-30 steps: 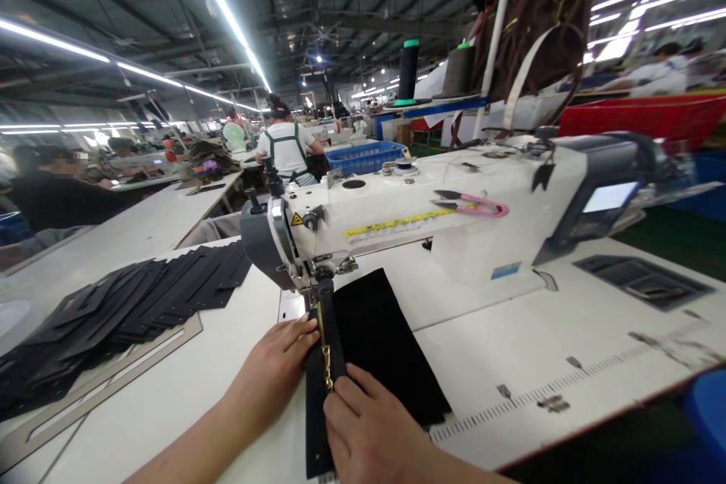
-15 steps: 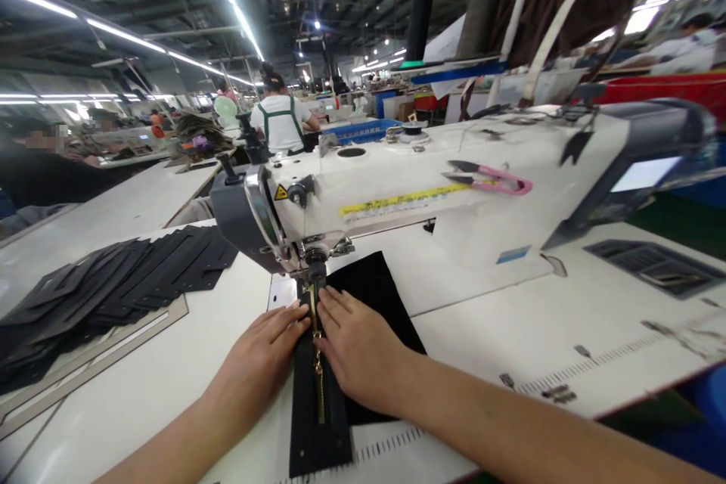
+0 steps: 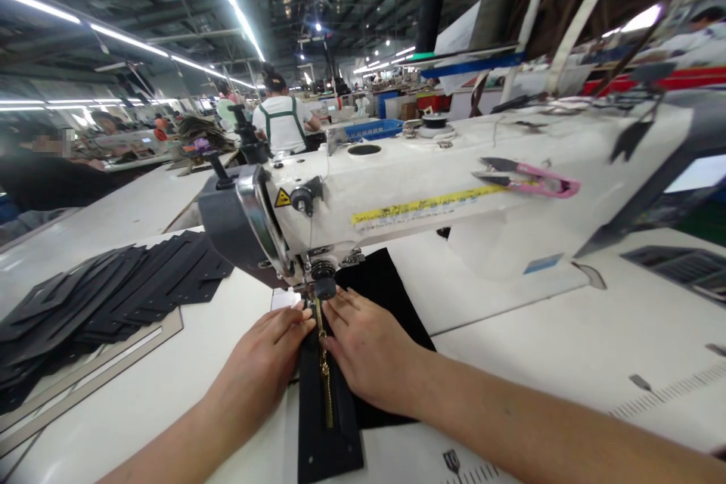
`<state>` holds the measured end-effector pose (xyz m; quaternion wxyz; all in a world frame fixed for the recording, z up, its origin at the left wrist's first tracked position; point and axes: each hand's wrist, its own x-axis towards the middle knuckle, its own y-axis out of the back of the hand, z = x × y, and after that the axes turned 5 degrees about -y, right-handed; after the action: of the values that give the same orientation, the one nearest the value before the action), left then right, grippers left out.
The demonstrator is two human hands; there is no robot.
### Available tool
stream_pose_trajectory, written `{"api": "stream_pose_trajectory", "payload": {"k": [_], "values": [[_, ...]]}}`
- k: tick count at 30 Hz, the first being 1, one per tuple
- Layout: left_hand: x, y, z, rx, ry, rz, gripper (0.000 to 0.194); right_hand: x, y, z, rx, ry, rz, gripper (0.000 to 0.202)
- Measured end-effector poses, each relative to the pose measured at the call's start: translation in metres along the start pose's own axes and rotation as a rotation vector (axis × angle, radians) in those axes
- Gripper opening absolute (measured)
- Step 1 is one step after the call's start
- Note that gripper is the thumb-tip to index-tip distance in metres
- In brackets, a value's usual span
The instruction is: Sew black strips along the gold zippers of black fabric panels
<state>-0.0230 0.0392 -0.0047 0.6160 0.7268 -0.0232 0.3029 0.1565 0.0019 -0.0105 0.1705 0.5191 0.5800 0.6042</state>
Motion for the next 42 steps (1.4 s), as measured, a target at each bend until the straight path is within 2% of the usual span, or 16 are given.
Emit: {"api": "stream_pose_trajectory", "payload": {"k": [9, 14, 19, 21, 23, 25, 30, 36, 42], "values": [[0.005, -0.003, -0.010, -0.018, 0.106, -0.042, 0.016, 0.012, -0.002, 0.011, 0.183, -0.008, 0.043, 0.030], [0.000, 0.005, -0.003, -0.025, 0.101, -0.066, 0.023, 0.011, 0.005, 0.009, 0.203, 0.041, 0.013, 0.027], [-0.011, 0.006, 0.008, 0.054, 0.017, -0.010, 0.029, 0.004, 0.003, -0.001, 0.284, -0.152, 0.040, 0.010], [-0.012, 0.004, 0.010, 0.082, -0.012, 0.013, 0.025, 0.000, -0.001, -0.005, 0.232, -0.151, 0.056, 0.018], [-0.011, 0.003, 0.011, 0.099, -0.025, 0.021, 0.023, -0.004, -0.004, -0.007, 0.151, -0.100, 0.061, 0.033], [-0.009, 0.003, 0.011, 0.096, -0.028, 0.018, 0.022, -0.005, -0.006, -0.007, 0.089, -0.049, 0.043, 0.039], [-0.006, 0.004, 0.007, 0.064, -0.006, 0.007, 0.018, 0.000, -0.003, 0.000, 0.057, -0.009, -0.003, 0.039], [-0.003, 0.001, -0.002, 0.019, -0.005, -0.029, 0.020, 0.011, 0.000, 0.006, 0.182, -0.003, 0.029, 0.035], [0.005, -0.002, -0.013, -0.064, 0.048, -0.021, 0.015, 0.020, -0.004, 0.013, 0.234, -0.041, 0.012, 0.024]]}}
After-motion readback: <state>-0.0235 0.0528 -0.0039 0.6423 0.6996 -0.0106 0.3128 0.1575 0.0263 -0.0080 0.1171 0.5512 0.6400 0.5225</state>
